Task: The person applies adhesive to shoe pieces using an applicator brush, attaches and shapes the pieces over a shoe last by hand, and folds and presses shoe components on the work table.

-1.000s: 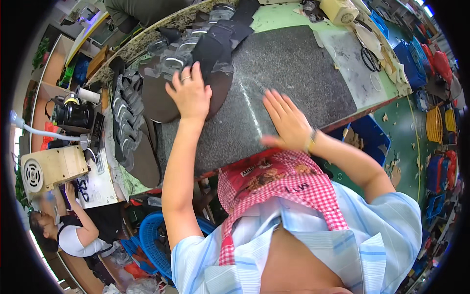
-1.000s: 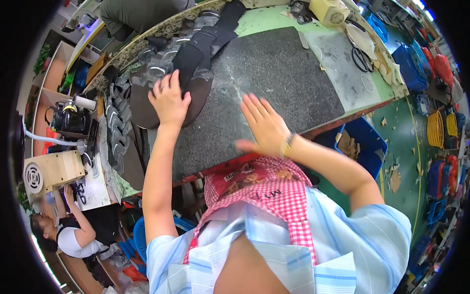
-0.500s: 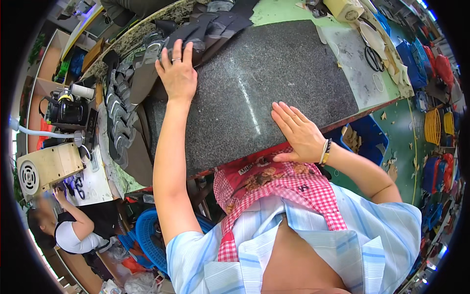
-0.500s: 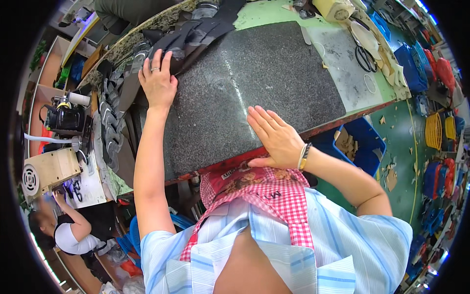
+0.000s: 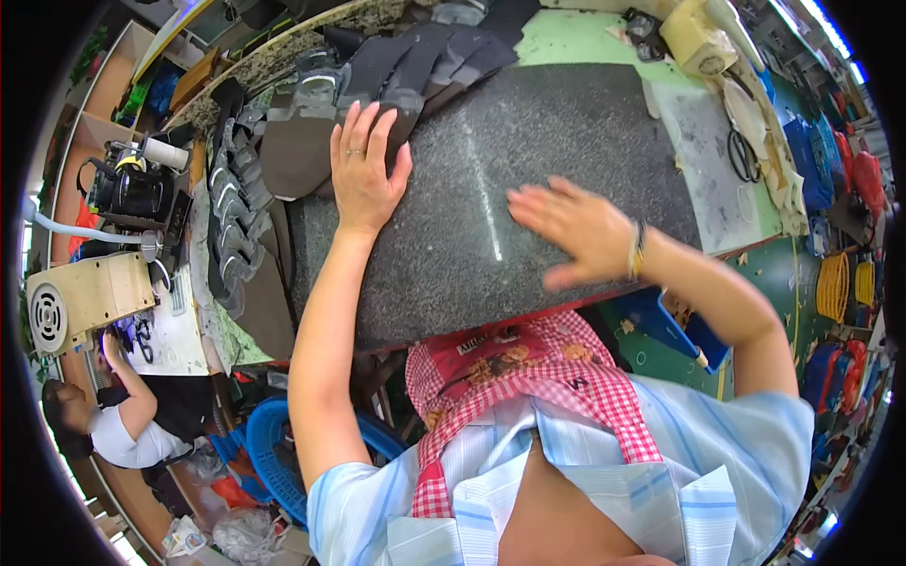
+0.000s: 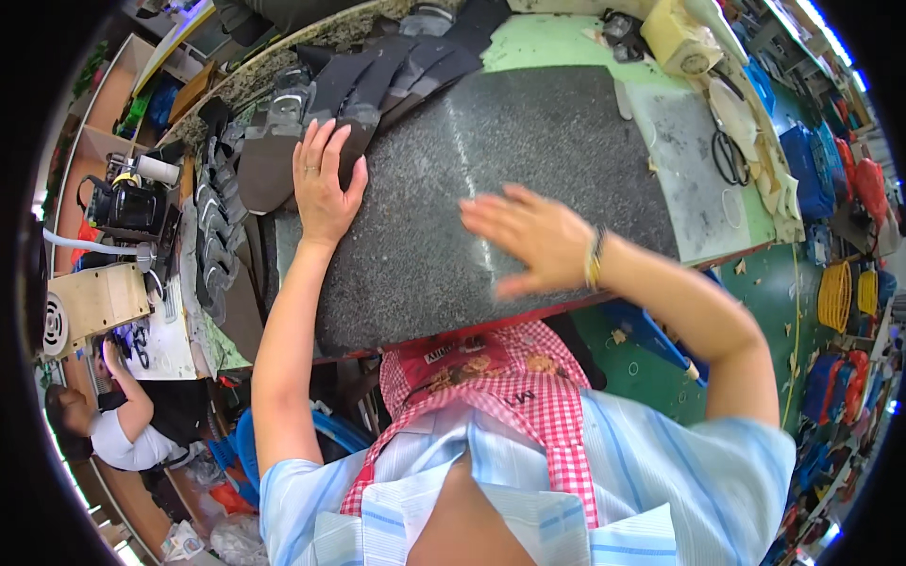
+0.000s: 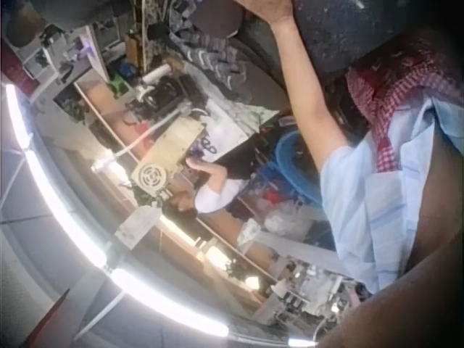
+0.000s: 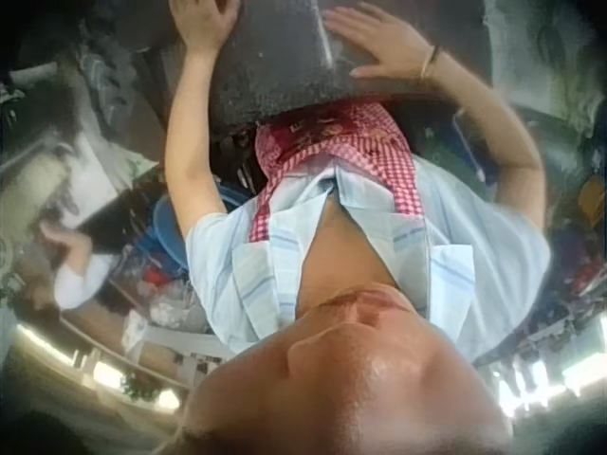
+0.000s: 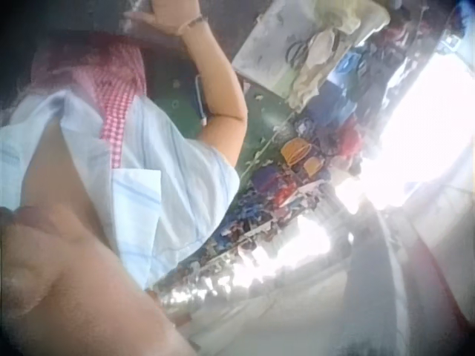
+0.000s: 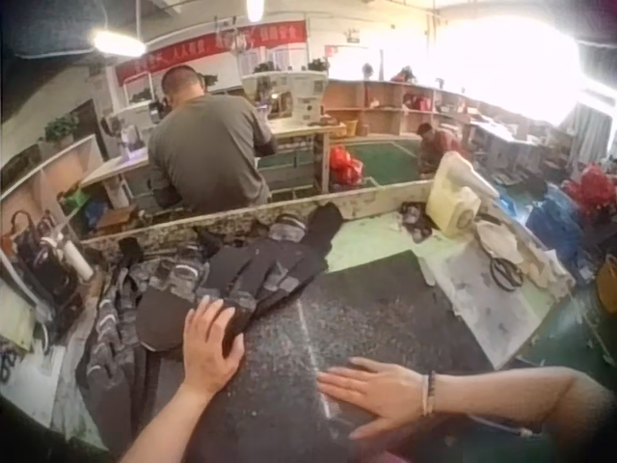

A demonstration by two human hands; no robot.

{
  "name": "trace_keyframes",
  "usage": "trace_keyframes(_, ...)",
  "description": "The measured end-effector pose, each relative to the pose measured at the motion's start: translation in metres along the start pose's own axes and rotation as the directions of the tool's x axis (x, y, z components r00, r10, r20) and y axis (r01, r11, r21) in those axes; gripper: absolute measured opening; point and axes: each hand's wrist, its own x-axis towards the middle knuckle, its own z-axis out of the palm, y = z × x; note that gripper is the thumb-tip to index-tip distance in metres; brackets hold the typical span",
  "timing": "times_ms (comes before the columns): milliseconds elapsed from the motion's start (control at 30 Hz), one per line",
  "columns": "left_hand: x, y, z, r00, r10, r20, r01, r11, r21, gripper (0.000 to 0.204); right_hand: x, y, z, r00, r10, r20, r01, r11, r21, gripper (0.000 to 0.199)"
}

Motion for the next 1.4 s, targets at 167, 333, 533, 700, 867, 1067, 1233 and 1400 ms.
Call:
trace_keyframes(167,0.005,0.001,0.008,0.999,-0.022,-0.042,0.022,1.0,0.0,0.044,0.147,0.04,-0.009,0.976,0.117,-0.184,-0.136,0.986,-0.096,0.098)
trace_keyframes(333,-0.003,-0.003,-0.008,0.999,-0.039,0.008,0.039,0.999,0.011,0.041,0.024,0.04,-0.005,0.982,-0.067,-0.178,0.07,0.997,0.013,0.092)
trace_keyframes(533,0.02,0.012,0.002,1.0,0.003,-0.004,-0.003,0.993,-0.115,0.037,0.094,0.051,0.001,0.872,0.273,-0.406,-0.283,0.958,0.036,0.096)
trace_keyframes(700,-0.006,-0.005,-0.006,0.997,0.06,0.057,-0.058,0.998,-0.029,0.038,0.032,-0.079,0.04,0.944,-0.051,-0.327,0.153,0.944,0.294,0.111)
trace_keyframes(867,0.008,0.111,0.017,0.885,0.089,0.458,-0.014,0.986,-0.165,0.071,-0.089,-0.105,0.028,0.984,-0.084,-0.158,0.159,0.82,0.549,0.05)
trace_keyframes(1067,-0.024,0.256,-0.031,0.565,0.727,0.39,-0.112,0.536,-0.837,0.072,-0.171,0.031,-0.013,0.441,0.533,-0.722,-0.465,0.824,0.324,0.023)
trace_keyframes(1233,0.037,0.199,0.0,0.862,0.438,0.257,-0.14,0.692,-0.709,0.049,-0.157,0.137,-0.018,0.561,0.595,-0.575,-0.596,0.773,0.218,0.047)
trace_keyframes(1400,0.049,0.142,0.065,0.912,0.007,0.41,0.121,0.951,-0.286,0.066,-0.044,0.181,-0.007,0.658,0.695,-0.29,-0.711,0.7,0.063,0.081)
